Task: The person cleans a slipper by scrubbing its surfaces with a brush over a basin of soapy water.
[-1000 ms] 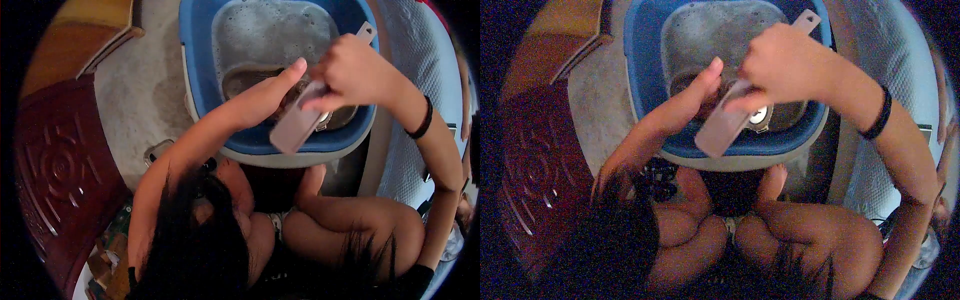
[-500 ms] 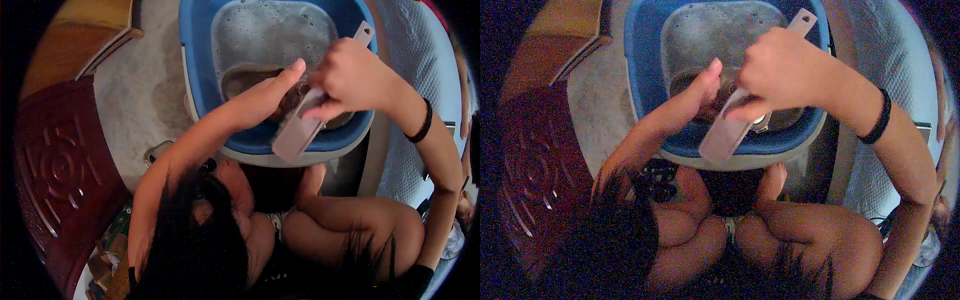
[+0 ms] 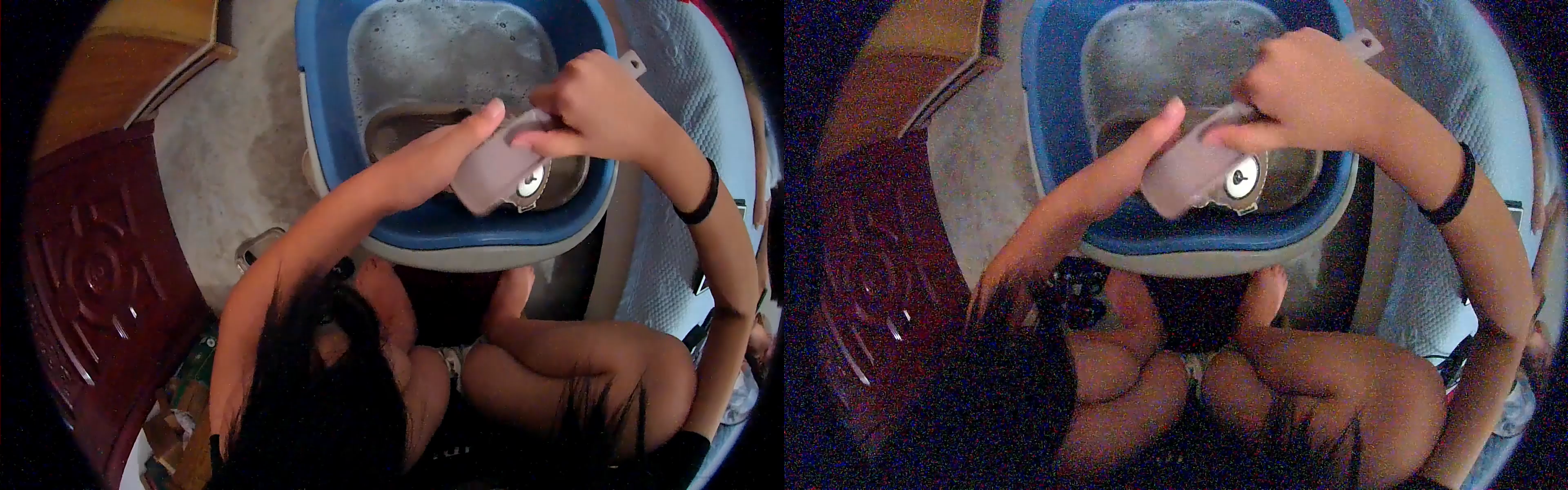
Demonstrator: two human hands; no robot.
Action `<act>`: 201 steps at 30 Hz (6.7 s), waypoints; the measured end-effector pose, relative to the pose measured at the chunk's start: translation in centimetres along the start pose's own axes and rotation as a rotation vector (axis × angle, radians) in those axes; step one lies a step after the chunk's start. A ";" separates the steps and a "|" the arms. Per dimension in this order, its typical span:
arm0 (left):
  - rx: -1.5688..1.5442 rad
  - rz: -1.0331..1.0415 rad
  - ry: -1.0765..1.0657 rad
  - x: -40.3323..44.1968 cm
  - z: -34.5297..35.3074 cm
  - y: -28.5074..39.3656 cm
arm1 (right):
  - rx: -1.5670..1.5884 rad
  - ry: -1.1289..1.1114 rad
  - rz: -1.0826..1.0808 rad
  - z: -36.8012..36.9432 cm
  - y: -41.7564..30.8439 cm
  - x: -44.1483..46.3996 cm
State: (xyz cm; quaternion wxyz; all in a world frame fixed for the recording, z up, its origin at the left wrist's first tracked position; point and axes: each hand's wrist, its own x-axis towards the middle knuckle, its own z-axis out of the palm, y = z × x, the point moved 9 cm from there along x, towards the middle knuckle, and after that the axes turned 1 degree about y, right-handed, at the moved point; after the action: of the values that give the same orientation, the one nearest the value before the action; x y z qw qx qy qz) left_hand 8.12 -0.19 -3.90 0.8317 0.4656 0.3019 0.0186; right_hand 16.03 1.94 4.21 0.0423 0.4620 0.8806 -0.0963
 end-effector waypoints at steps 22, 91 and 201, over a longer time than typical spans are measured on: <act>-0.012 -0.078 0.061 0.3 -1.4 -1.0 | -0.049 0.088 -0.052 0.1 1.4 1.1; 0.011 -0.104 -0.114 0.9 -1.5 -2.1 | 0.025 0.053 -0.206 0.2 -4.3 0.5; 0.068 -0.024 -0.053 0.8 -1.2 -1.2 | -0.005 0.005 -0.032 0.4 1.8 -0.1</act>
State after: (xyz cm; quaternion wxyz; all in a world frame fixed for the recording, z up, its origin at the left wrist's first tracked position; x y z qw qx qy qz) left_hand 7.81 0.27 -5.70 0.8233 0.4902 0.2859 -0.0139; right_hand 17.52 2.81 3.63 0.0395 0.4478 0.8884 -0.0933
